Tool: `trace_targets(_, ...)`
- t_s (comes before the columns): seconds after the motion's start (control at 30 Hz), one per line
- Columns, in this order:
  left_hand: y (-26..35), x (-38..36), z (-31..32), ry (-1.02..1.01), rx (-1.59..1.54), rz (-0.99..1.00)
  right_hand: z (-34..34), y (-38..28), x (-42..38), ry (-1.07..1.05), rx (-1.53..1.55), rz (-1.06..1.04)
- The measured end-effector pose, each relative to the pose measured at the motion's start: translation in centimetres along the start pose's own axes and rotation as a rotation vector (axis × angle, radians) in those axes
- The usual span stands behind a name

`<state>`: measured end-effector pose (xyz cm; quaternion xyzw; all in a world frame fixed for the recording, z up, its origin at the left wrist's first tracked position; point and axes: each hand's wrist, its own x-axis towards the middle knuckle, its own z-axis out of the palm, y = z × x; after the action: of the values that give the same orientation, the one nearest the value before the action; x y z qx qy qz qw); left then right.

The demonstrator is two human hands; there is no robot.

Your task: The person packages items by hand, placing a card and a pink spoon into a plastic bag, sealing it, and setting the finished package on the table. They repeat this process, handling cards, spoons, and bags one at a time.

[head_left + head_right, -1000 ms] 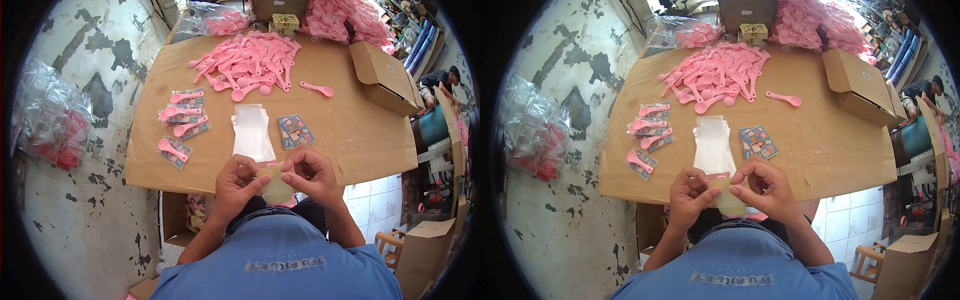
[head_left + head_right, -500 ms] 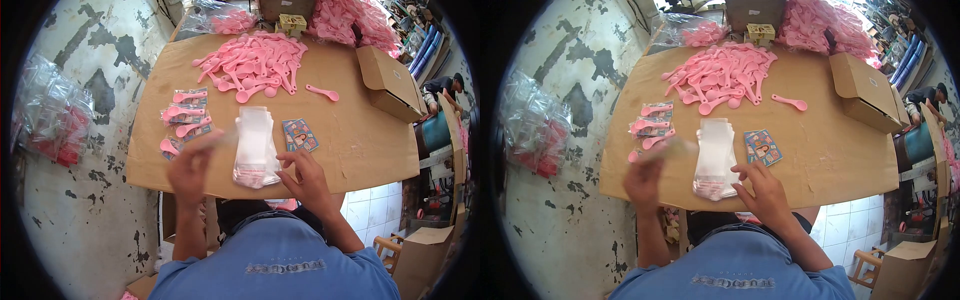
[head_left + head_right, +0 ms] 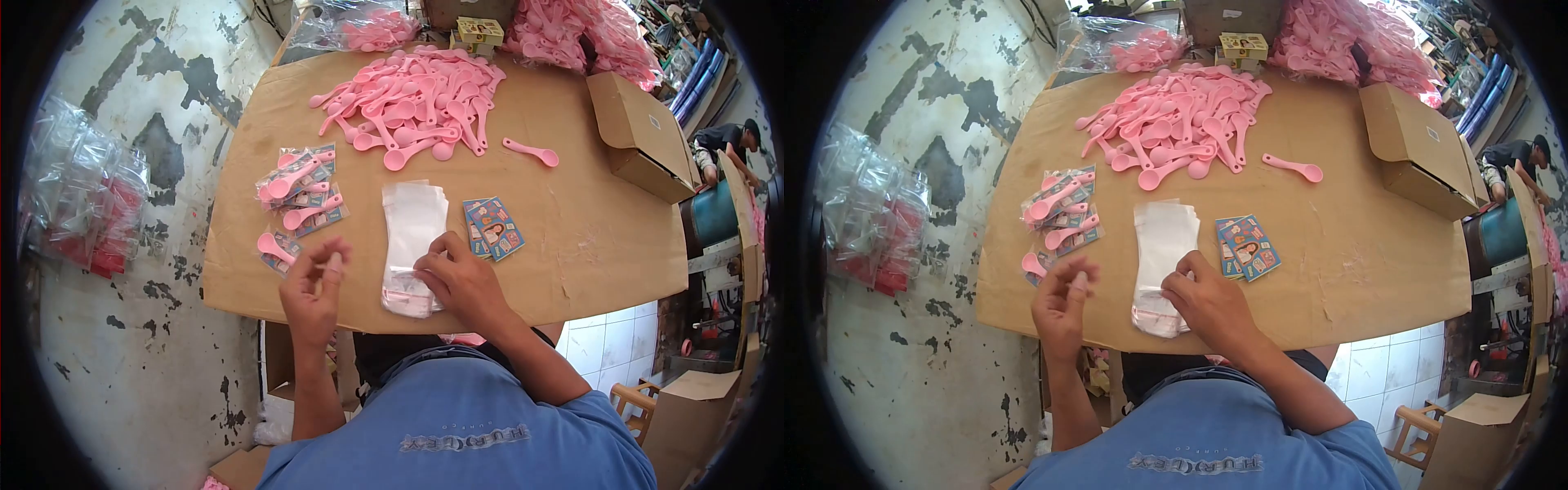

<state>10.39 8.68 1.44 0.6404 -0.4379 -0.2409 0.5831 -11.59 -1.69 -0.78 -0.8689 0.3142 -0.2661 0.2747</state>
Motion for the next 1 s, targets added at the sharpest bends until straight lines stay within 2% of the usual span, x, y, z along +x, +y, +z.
trace_targets(0.07,0.3,-1.0,0.8,-0.033,-0.115,-0.173,-0.4,0.1,0.2,0.059,0.041,0.001)
trace_targets(0.13,0.0,-1.6,1.2,-0.119,-0.170,-0.204,-0.6,0.2,0.3,0.146,0.060,-0.004)
trace_targets(0.3,-0.4,-1.6,2.4,-0.302,-0.244,-0.270,-2.4,-1.1,0.6,0.206,0.107,-0.008)
trace_targets(0.43,0.8,-0.8,3.3,-0.312,-0.227,-0.301,-2.9,-1.8,1.0,0.174,0.138,0.048)
trace_targets(0.53,0.6,-0.3,3.4,-0.302,-0.180,-0.311,-2.3,-0.9,1.2,0.207,0.094,-0.066)
trace_targets(0.6,0.4,-0.2,3.4,-0.291,-0.158,-0.336,-2.2,-0.7,1.4,0.221,0.078,-0.062)
trace_targets(0.7,0.3,-0.5,3.4,-0.228,0.021,-0.310,-2.3,-0.6,1.5,0.225,0.065,-0.044)
trace_targets(0.8,-0.5,-1.0,4.7,-0.043,0.014,-0.010,-2.9,-0.9,1.6,0.144,0.163,0.089)
trace_targets(0.83,-0.1,-1.0,5.0,-0.055,0.064,0.049,-3.1,-0.9,1.6,0.105,0.212,0.154)
trace_targets(0.9,1.0,-1.0,5.1,-0.083,0.169,0.159,-3.0,-0.5,1.6,0.090,0.213,0.160)
trace_targets(1.0,0.7,-1.3,5.3,-0.169,0.302,0.220,-2.3,0.6,1.7,0.137,0.208,0.117)
